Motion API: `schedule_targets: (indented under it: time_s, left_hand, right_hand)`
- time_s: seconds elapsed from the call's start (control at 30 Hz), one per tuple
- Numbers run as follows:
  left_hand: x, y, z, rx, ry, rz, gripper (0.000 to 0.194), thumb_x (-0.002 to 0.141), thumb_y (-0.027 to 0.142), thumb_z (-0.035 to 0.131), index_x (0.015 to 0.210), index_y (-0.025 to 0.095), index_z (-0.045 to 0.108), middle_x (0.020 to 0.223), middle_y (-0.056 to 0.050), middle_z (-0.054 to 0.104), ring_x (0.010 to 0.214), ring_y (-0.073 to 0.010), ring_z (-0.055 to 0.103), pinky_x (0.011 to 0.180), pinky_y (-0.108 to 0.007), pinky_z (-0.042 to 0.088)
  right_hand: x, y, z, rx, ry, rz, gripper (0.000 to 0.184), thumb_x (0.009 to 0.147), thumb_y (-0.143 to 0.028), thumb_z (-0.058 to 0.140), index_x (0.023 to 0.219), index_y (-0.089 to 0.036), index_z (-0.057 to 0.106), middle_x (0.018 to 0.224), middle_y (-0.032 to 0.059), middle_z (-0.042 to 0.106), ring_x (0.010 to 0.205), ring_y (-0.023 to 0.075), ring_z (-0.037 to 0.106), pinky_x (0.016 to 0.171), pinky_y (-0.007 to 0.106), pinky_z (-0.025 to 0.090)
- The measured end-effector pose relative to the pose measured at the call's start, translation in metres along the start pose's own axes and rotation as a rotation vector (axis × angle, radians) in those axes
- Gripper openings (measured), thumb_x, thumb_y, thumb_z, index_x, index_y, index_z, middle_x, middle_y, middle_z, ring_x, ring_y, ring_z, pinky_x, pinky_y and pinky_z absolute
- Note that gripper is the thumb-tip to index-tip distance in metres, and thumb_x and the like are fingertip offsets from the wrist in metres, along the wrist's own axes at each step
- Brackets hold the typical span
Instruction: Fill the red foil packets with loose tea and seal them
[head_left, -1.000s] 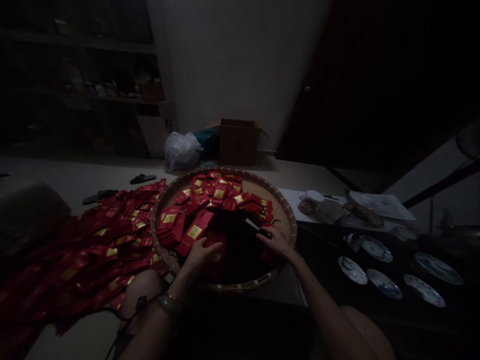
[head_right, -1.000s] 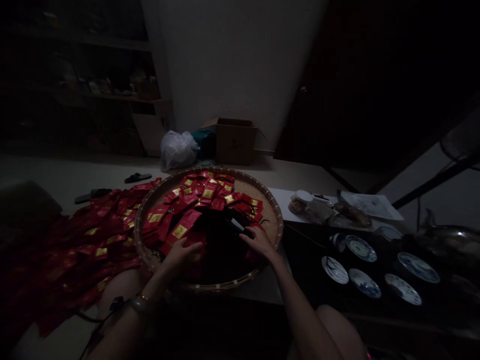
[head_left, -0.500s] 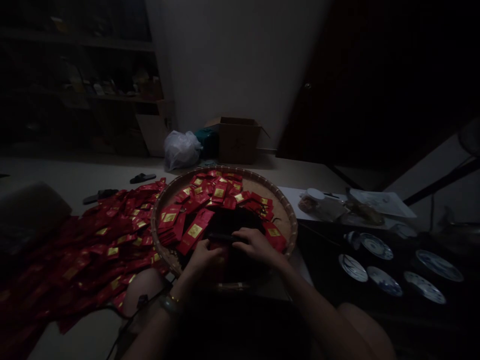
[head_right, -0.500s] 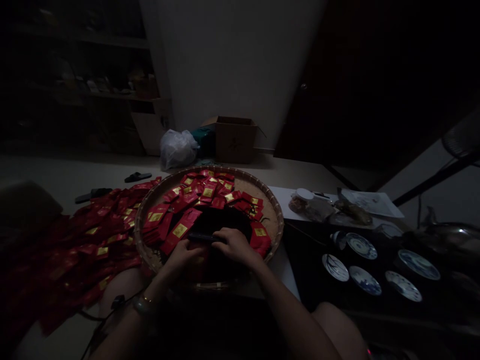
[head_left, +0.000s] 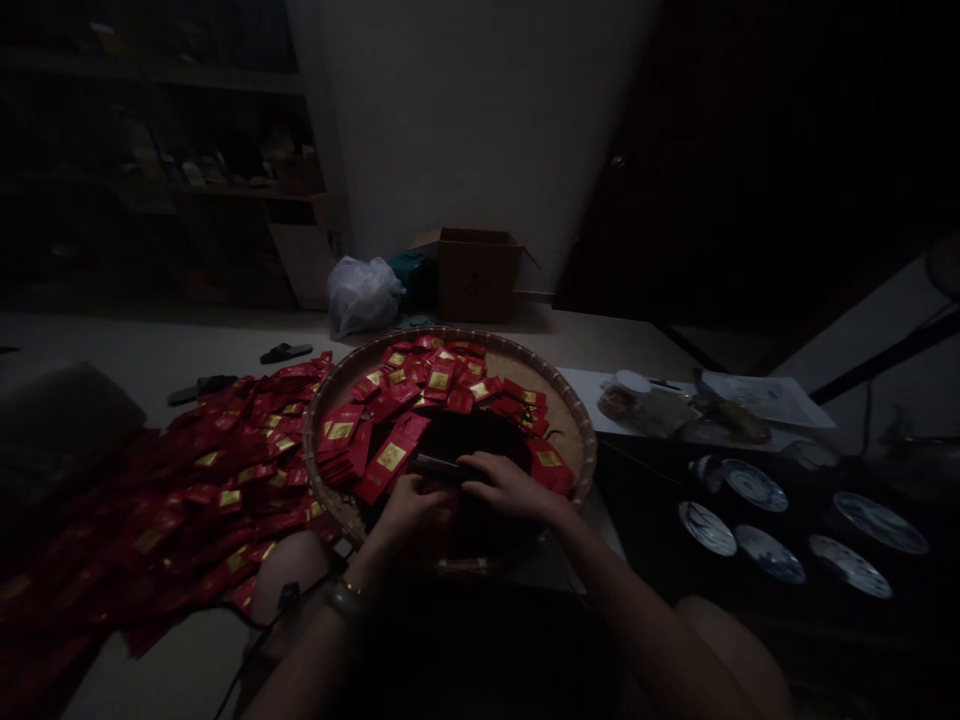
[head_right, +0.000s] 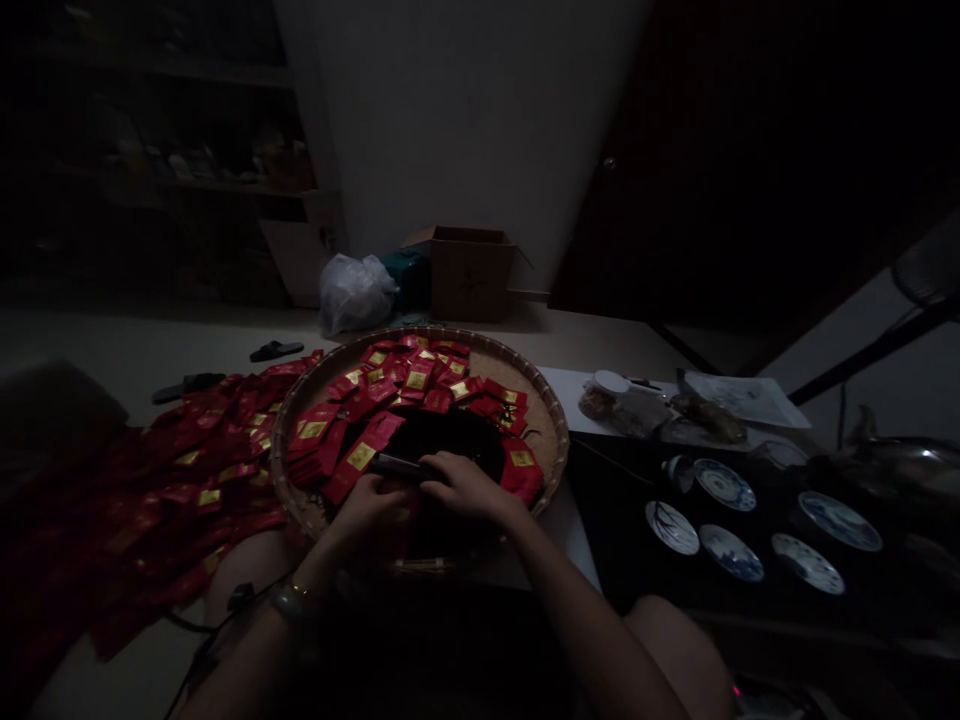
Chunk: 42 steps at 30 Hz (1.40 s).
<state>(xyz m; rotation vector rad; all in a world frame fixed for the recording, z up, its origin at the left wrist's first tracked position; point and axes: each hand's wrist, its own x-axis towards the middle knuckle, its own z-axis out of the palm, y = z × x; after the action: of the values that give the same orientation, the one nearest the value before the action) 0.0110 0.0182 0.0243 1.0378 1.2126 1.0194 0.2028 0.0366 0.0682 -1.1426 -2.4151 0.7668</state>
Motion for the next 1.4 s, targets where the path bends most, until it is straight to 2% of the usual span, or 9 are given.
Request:
schedule_targets:
  time_s: [0.1,0.2,0.37,0.53,0.7,0.8,0.93,1.1,1.4]
  left_hand:
    - [0.001,-0.004,-0.001,-0.005,-0.005,-0.057,0.03,0.05,0.025,0.079,0.075,0.011,0.071,0.07,-0.005,0.073,0.068,-0.0222,0.066,0.064,-0.028,0.049]
    - [0.001,-0.005,0.0,-0.014,-0.023,-0.054,0.036,0.05,0.027,0.08,0.08,0.01,0.071,0.075,-0.006,0.074,0.072,-0.0234,0.067,0.067,-0.029,0.05]
    - [0.001,-0.002,0.0,-0.028,0.04,0.024,0.043,0.055,0.04,0.079,0.086,0.01,0.071,0.086,-0.009,0.074,0.084,-0.0257,0.067,0.076,-0.032,0.05]
    - [0.001,0.0,0.001,-0.075,0.032,0.097,0.044,0.06,0.046,0.076,0.087,0.011,0.071,0.089,-0.008,0.074,0.089,-0.0252,0.066,0.081,-0.032,0.049]
    - [-0.004,0.005,0.003,-0.038,-0.037,0.056,0.039,0.062,0.042,0.074,0.088,0.013,0.071,0.087,-0.007,0.074,0.086,-0.0248,0.066,0.077,-0.031,0.05]
    - [-0.006,0.006,0.004,-0.013,-0.08,0.059,0.038,0.057,0.033,0.078,0.088,0.014,0.07,0.088,-0.006,0.074,0.085,-0.0242,0.066,0.076,-0.03,0.051]
    - [-0.007,0.004,0.004,0.051,-0.12,-0.021,0.033,0.05,0.022,0.079,0.081,0.013,0.071,0.074,-0.003,0.073,0.071,-0.0214,0.067,0.064,-0.027,0.051]
    - [-0.01,0.006,0.004,0.034,-0.121,-0.065,0.032,0.05,0.021,0.079,0.08,0.013,0.071,0.071,-0.002,0.073,0.066,-0.0193,0.066,0.062,-0.026,0.052]
    - [-0.01,0.004,0.001,0.042,-0.138,-0.033,0.038,0.049,0.026,0.081,0.082,0.012,0.07,0.071,-0.003,0.073,0.065,-0.0188,0.065,0.063,-0.027,0.051]
  right_hand:
    - [-0.003,0.005,-0.002,0.027,0.019,0.013,0.034,0.084,-0.025,0.058,0.118,-0.019,0.06,0.111,0.0102,0.066,0.102,0.0221,0.061,0.088,0.034,0.047]
    - [-0.004,0.005,-0.005,0.033,0.022,0.022,0.032,0.083,-0.022,0.059,0.114,-0.018,0.063,0.106,0.0098,0.068,0.097,0.0219,0.063,0.084,0.033,0.048]
    - [-0.004,0.002,-0.006,0.02,0.034,0.034,0.031,0.083,-0.021,0.059,0.113,-0.015,0.064,0.104,0.0106,0.068,0.094,0.0224,0.063,0.082,0.032,0.047]
    - [-0.002,0.0,-0.004,0.002,0.027,0.042,0.032,0.081,-0.02,0.06,0.112,-0.017,0.064,0.102,0.0096,0.068,0.093,0.0218,0.063,0.081,0.031,0.047]
    - [0.005,-0.008,0.003,0.02,0.06,-0.004,0.03,0.082,-0.02,0.06,0.111,-0.017,0.064,0.104,0.0099,0.067,0.094,0.021,0.062,0.081,0.031,0.047]
    - [0.009,-0.009,0.006,-0.001,0.094,-0.004,0.027,0.084,-0.021,0.058,0.11,-0.018,0.065,0.098,0.0087,0.068,0.089,0.0198,0.063,0.077,0.029,0.047]
    - [0.009,-0.003,0.0,0.025,0.088,0.003,0.03,0.085,-0.025,0.056,0.113,-0.019,0.064,0.102,0.0083,0.069,0.091,0.0203,0.063,0.079,0.03,0.047]
    - [0.003,0.004,-0.011,0.078,0.067,0.029,0.042,0.082,-0.034,0.061,0.121,-0.017,0.06,0.115,0.0108,0.066,0.103,0.0243,0.062,0.087,0.035,0.047]
    - [0.006,-0.004,-0.01,-0.03,0.017,0.016,0.033,0.085,-0.029,0.055,0.116,-0.021,0.063,0.11,0.0078,0.069,0.098,0.0227,0.065,0.083,0.032,0.048]
